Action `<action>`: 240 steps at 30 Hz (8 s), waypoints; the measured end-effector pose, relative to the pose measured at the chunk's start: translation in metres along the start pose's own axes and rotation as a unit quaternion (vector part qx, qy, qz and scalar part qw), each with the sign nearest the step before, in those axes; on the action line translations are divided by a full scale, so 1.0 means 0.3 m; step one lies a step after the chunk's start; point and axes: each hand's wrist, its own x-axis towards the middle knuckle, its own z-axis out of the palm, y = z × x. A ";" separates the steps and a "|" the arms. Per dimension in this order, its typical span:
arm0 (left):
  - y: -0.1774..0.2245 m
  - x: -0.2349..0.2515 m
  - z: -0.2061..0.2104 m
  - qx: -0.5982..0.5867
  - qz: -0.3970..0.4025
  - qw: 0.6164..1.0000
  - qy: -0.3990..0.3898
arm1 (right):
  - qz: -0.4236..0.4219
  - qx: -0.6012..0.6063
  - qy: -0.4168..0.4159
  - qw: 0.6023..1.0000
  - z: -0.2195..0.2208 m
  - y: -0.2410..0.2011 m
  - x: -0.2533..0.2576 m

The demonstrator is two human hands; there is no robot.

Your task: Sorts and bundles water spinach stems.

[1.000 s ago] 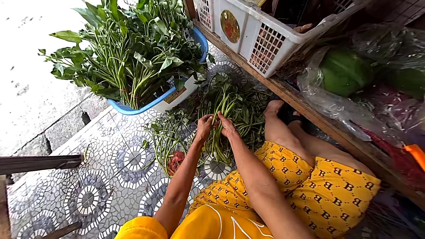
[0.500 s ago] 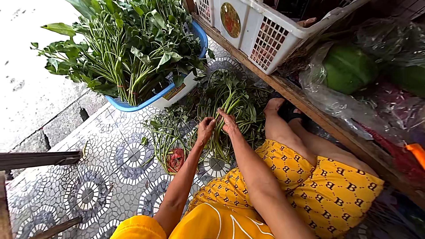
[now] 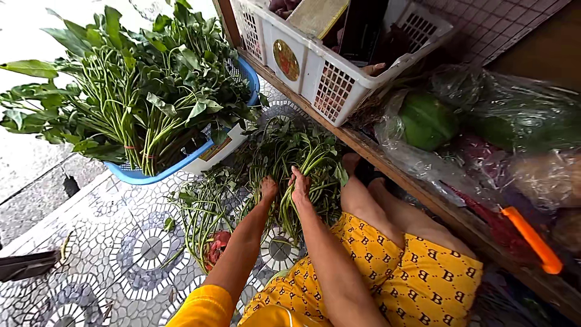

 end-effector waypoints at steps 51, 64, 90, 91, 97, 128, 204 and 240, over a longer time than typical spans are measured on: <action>-0.511 -0.053 -0.453 -0.126 -0.084 0.974 0.167 | 0.063 -0.043 -0.002 0.997 -0.006 0.018 0.038; -0.032 -0.382 -0.166 -0.183 0.106 0.975 0.073 | 0.042 -0.185 -0.094 0.977 -0.017 0.121 0.011; -0.114 -0.087 -0.168 -0.076 0.011 0.997 0.012 | 0.064 -0.156 0.087 0.982 -0.040 0.074 0.037; -0.122 -0.101 -0.199 -0.126 0.031 0.991 0.028 | 0.066 -0.159 0.085 0.981 -0.038 0.080 0.036; -0.094 -0.362 -0.420 -0.280 0.124 0.939 0.157 | 0.048 -0.128 0.024 0.990 -0.022 0.108 0.030; -0.109 -0.070 -0.068 0.063 -0.007 0.997 -0.044 | 0.062 -0.107 -0.007 0.992 -0.043 0.089 0.047; -0.891 -0.121 -0.274 -0.140 -0.178 0.973 0.044 | 0.072 -0.203 -0.072 0.974 -0.070 0.080 0.026; -0.053 -0.369 -0.246 -0.451 0.180 0.873 0.036 | 0.059 -0.212 -0.174 0.960 -0.024 0.072 -0.016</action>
